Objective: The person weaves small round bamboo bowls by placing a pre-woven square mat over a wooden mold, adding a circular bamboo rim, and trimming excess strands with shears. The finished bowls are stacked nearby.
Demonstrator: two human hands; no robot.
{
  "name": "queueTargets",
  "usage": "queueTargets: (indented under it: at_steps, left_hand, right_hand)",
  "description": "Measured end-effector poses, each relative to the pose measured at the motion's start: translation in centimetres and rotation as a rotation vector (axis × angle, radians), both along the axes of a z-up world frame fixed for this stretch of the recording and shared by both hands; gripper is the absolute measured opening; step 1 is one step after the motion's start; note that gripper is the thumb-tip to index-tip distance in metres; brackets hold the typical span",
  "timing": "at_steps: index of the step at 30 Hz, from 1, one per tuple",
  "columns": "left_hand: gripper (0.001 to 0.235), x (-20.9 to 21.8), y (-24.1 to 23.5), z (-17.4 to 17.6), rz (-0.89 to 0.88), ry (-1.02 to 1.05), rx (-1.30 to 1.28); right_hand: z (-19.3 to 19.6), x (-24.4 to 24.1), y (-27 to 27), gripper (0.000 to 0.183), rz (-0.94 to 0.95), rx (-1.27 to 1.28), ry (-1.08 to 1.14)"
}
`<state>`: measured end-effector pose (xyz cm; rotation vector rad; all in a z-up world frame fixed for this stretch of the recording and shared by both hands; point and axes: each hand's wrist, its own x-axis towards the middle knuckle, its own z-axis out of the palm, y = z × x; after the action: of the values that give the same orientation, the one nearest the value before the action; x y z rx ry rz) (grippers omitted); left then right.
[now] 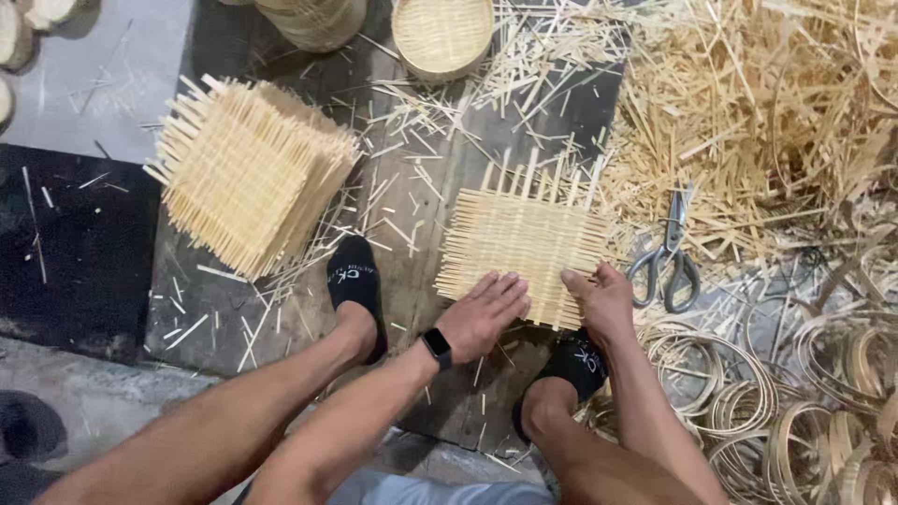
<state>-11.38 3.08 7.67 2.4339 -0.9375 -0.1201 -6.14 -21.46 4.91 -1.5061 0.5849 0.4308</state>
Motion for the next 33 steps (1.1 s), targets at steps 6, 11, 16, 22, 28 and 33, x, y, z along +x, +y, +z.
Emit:
queueTargets:
  at_steps: [6, 11, 16, 22, 28, 33]
  left_hand:
    - [0.075, 4.9, 2.8, -1.6, 0.959, 0.254, -0.161]
    - [0.044, 8.3, 6.4, -6.5, 1.035, 1.035, -0.547]
    - [0.04, 7.4, 7.6, -7.9, 0.982, 1.025, -0.696]
    - [0.06, 7.5, 7.6, -7.4, 1.058, 1.033, -0.743]
    - [0.081, 8.0, 8.5, -5.7, 1.13, 0.825, -0.584]
    - [0.08, 8.3, 8.1, -3.8, 1.18, 0.753, -0.75]
  right_hand:
    - [0.3, 0.2, 0.0, 0.022, 0.026, -0.034, -0.058]
    - [-1.4, -0.5, -0.1, 0.019, 0.056, -0.197, -0.051]
    - [-4.0, -1.9, 0.1, 0.022, -0.028, -0.056, -0.199]
    - [-3.4, -2.6, -4.4, 0.041, -0.097, -0.244, -0.218]
    - [-1.1, -5.4, -20.2, 0.031, 0.344, -1.197, -0.129]
    - [-4.0, -6.5, -23.7, 0.032, 0.718, -1.428, -0.311]
